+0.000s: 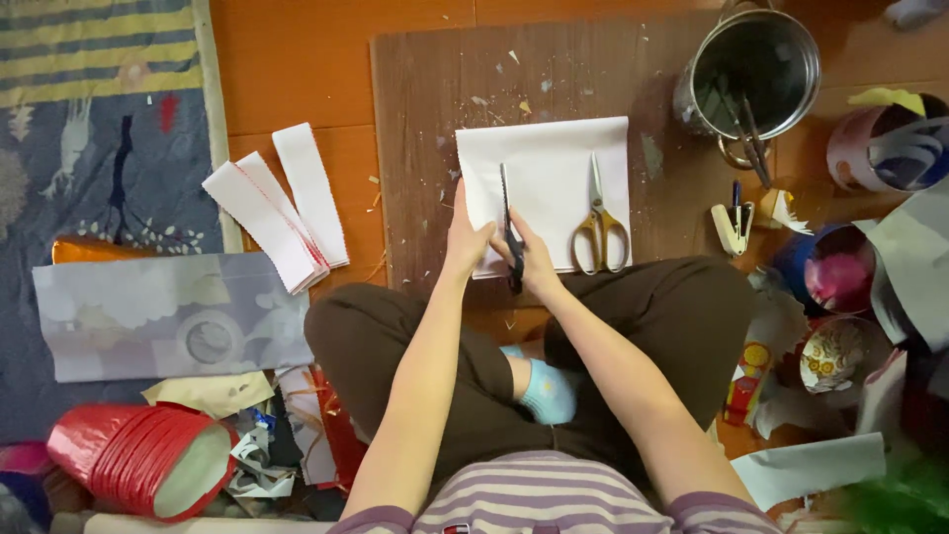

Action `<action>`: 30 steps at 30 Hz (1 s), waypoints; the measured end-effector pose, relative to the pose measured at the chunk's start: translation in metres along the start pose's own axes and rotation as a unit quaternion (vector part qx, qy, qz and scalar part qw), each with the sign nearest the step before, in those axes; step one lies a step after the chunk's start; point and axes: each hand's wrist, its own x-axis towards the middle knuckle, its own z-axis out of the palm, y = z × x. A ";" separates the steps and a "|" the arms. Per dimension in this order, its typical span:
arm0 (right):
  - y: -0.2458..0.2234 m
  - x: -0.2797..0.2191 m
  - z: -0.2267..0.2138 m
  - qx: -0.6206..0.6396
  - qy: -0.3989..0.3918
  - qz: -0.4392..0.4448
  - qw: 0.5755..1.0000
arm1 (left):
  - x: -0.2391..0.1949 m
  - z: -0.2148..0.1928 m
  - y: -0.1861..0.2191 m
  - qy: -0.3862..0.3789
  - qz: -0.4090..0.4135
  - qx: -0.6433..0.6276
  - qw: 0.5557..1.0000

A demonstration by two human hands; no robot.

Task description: Folding a large sheet of paper and cutting it into strips using scissors

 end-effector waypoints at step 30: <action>-0.071 0.048 -0.008 -0.056 -0.028 0.017 0.998 | -0.019 -0.021 0.055 -0.048 -0.047 0.027 0.997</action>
